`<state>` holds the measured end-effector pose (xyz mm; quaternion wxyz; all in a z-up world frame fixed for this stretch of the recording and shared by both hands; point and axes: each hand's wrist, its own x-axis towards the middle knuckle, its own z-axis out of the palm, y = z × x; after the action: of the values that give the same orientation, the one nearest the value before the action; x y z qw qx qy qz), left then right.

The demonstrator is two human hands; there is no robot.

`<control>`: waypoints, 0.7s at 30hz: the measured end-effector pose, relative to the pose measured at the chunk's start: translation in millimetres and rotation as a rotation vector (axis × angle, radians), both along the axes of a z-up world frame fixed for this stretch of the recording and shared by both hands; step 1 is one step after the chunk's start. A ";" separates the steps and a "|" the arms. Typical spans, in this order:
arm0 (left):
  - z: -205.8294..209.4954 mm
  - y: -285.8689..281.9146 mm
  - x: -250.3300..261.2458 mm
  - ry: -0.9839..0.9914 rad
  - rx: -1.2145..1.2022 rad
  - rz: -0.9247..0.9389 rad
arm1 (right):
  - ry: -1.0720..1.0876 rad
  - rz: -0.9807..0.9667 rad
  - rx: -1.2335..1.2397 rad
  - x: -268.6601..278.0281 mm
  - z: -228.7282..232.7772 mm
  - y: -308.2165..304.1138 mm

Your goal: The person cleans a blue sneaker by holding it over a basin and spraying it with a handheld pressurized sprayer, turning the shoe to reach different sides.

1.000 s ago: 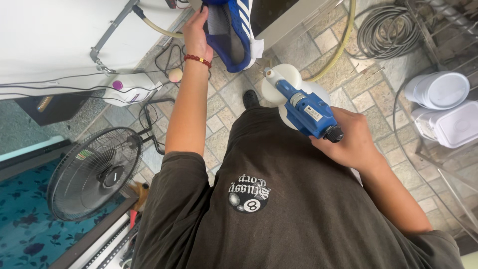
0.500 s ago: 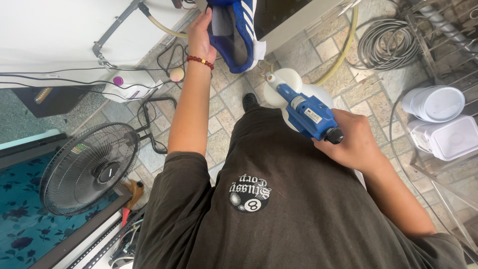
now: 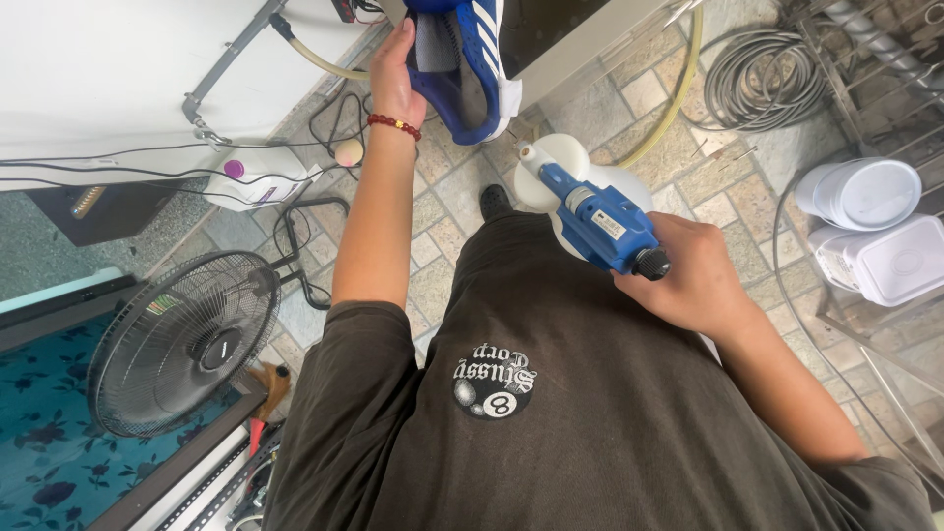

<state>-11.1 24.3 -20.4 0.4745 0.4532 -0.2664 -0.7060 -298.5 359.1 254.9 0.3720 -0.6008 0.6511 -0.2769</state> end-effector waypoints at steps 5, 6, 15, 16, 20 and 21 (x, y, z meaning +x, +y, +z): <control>-8.7 3.2 -7.8 -0.107 -0.157 0.078 | 0.066 -0.059 0.063 7.5 2.8 -3.0; -11.6 3.2 -9.2 -0.106 -0.154 0.071 | 0.090 -0.068 0.040 9.5 3.6 -2.6; -16.7 1.0 -12.0 -0.146 -0.227 0.078 | 0.080 -0.122 0.054 28.6 3.8 -6.9; -16.7 0.1 -11.4 -0.204 -0.263 0.069 | 0.077 -0.123 0.057 30.1 4.2 -6.9; -9.9 -0.2 -9.9 -0.403 -0.366 0.019 | 0.088 -0.119 0.071 31.8 6.0 -8.3; -7.2 -0.3 -10.4 -0.404 -0.367 0.016 | 0.084 -0.119 0.080 32.2 6.3 -8.4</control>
<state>-21.5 24.0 -27.6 0.4916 0.4934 -0.4756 -0.5372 -266.3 350.6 261.1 0.3512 -0.5567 0.7112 -0.2468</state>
